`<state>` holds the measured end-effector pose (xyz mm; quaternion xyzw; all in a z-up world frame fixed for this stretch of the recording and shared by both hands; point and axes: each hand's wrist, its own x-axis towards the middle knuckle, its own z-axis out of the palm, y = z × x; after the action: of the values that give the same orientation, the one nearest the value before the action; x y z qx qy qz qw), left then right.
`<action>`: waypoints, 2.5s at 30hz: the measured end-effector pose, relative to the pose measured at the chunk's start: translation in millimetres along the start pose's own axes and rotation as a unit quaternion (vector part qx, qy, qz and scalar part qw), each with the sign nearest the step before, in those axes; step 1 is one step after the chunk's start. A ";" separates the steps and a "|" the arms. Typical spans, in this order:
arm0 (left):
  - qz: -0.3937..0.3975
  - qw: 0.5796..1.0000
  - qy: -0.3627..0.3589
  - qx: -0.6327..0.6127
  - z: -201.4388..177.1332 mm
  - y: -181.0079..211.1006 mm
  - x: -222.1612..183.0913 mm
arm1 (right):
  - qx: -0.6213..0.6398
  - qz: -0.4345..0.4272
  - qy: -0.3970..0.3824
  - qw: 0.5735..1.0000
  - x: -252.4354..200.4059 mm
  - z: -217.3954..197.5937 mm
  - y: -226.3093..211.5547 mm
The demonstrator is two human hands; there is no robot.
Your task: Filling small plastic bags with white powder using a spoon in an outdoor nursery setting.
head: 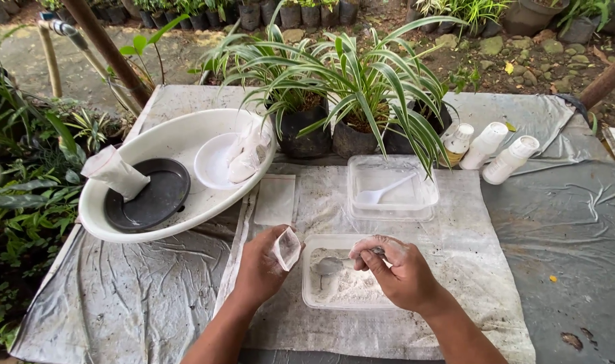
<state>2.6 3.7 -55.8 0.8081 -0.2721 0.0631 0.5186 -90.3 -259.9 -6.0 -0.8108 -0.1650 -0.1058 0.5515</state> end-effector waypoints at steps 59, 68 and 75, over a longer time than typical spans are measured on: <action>0.034 0.999 0.009 -0.001 3.7 7.0 0.6 | -0.030 0.040 0.090 0.995 -7.5 2.6 30.5; 0.024 1.000 0.008 -0.009 3.8 1.2 -0.8 | -0.033 0.061 0.092 0.993 -6.1 3.1 28.8; 0.037 0.999 0.010 -0.001 5.3 -7.1 -2.0 | -0.084 -0.007 0.055 0.995 -5.2 4.7 23.8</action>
<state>3.5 2.0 -64.7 0.7961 -0.2969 0.0899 0.5196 -86.0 -264.3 -30.1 -0.8460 -0.1307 -0.1673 0.4892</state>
